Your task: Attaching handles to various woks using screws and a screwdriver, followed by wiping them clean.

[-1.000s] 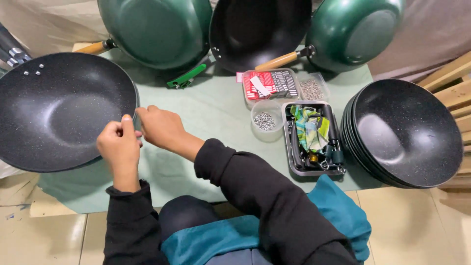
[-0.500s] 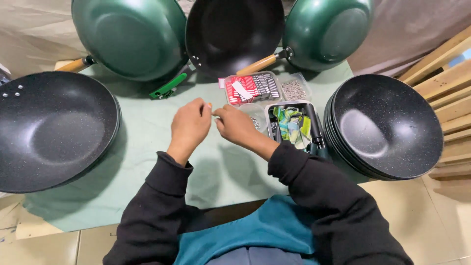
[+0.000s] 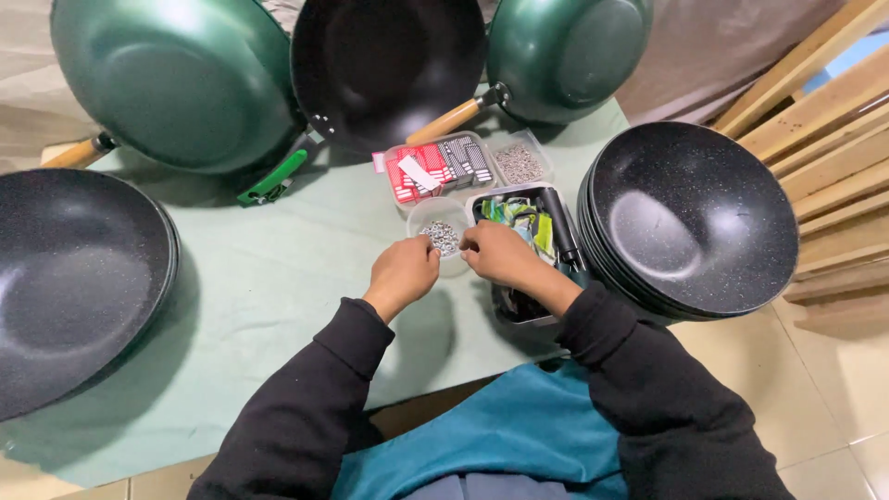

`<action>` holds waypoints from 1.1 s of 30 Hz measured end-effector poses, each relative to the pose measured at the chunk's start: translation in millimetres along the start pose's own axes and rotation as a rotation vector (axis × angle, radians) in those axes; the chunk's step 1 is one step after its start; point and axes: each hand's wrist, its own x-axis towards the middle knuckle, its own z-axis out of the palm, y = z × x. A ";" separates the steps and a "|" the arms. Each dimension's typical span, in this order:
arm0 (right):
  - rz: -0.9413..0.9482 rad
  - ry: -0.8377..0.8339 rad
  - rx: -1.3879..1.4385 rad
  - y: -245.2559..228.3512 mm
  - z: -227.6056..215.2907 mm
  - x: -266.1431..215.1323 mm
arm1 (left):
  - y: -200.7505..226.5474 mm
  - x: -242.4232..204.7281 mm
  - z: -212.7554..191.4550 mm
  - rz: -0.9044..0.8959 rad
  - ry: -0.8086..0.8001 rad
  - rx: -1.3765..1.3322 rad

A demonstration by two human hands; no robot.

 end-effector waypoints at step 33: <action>0.000 -0.109 0.231 -9.3 -33.6 -40.5 | 23.6 17.4 37.2 0.209 -0.124 -0.079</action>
